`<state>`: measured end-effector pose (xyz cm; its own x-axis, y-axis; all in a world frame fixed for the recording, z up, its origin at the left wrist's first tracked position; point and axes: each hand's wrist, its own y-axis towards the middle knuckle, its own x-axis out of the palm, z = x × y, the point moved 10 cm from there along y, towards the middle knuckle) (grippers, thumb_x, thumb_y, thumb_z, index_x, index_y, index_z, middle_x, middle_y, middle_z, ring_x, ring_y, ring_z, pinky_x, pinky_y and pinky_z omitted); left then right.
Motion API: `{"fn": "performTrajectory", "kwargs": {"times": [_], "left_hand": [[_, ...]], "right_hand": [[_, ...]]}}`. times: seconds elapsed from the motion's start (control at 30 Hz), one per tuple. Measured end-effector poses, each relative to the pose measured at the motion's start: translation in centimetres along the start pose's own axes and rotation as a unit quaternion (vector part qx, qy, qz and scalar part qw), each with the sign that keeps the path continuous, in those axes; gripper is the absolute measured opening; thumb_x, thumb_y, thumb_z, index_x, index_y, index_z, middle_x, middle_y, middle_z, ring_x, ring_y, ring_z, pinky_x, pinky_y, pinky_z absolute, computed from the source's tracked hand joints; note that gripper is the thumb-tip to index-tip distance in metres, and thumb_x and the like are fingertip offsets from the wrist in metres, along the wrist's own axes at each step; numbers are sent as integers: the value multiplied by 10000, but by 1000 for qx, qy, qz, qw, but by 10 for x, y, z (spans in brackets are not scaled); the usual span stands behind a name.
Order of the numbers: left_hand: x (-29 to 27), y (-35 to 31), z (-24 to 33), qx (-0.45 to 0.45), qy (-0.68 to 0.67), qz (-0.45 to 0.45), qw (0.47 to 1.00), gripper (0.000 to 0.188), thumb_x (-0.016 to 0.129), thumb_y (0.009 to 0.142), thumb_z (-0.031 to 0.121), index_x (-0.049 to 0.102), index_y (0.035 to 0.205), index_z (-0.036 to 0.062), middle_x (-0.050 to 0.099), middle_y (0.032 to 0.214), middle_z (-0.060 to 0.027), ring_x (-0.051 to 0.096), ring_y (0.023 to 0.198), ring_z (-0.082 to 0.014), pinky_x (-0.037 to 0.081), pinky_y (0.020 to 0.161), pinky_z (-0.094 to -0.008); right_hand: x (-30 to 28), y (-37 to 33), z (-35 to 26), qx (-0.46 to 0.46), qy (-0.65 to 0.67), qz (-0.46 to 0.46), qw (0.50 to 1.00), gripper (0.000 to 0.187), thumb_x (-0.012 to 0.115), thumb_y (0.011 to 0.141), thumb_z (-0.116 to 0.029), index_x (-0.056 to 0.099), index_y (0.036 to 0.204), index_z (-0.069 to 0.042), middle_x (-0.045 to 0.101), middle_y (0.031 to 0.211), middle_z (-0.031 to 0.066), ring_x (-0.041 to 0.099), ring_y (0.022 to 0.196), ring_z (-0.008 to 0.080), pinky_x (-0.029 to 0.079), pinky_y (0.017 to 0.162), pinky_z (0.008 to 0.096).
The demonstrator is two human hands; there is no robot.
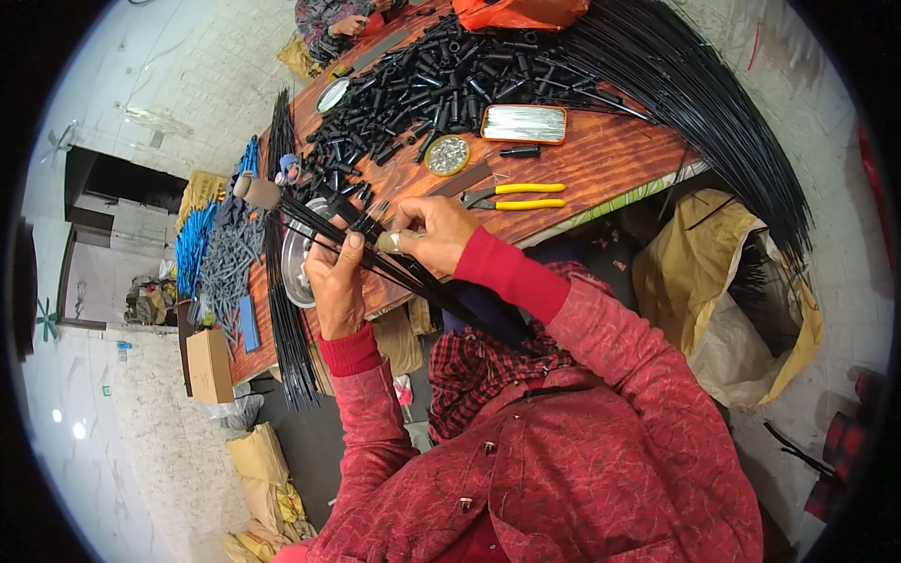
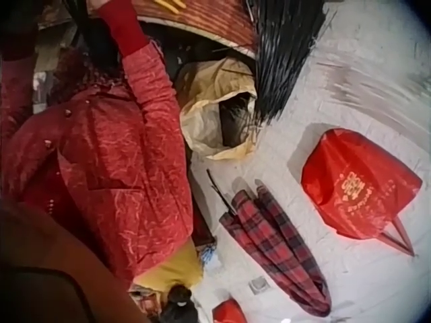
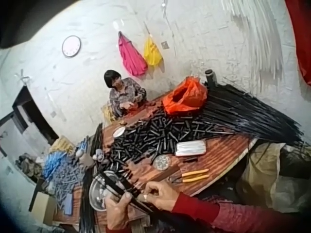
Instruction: The recorder is organizing bundles of black plastic cable ties and using yellow-handled cutters to trim the excess ends.
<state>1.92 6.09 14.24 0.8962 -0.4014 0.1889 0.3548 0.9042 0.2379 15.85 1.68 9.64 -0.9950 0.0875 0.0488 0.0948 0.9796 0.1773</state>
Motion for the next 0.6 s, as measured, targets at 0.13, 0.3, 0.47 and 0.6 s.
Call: {"fn": "performTrajectory", "kwargs": {"times": [0.13,0.3,0.47,0.6], "left_hand": [[7,-5,9,-26,77,-35,996,437,718,877,95,556,1237,-92,656,1169,-144,638,1006,-177,508,899,-314],[7,-8,17,-21,102,-32,994,411,738,855,90,591,1198,-84,680,1102,-131,656,945,-173,523,861,-310],[6,-5,3,-21,32,-51,998,396,742,830,49,608,1179,-81,687,1067,-124,656,912,-174,517,847,-299],[2,-4,-3,-26,0,-30,999,396,734,835,43,591,1184,-81,679,1069,-124,656,927,-186,522,853,-318]], "right_hand": [[0,-10,-11,0,-56,24,998,132,692,882,-108,599,853,-19,624,773,8,534,664,53,436,565,242],[4,-13,-16,8,-43,9,999,120,687,885,-99,606,874,-11,670,927,50,608,781,94,498,694,254],[5,-4,1,-23,29,-42,998,115,671,900,-104,614,889,-5,665,950,45,613,809,104,507,743,271],[6,-10,-7,82,56,-73,992,122,662,914,-118,621,899,-4,653,868,20,602,782,82,510,708,258]]}}
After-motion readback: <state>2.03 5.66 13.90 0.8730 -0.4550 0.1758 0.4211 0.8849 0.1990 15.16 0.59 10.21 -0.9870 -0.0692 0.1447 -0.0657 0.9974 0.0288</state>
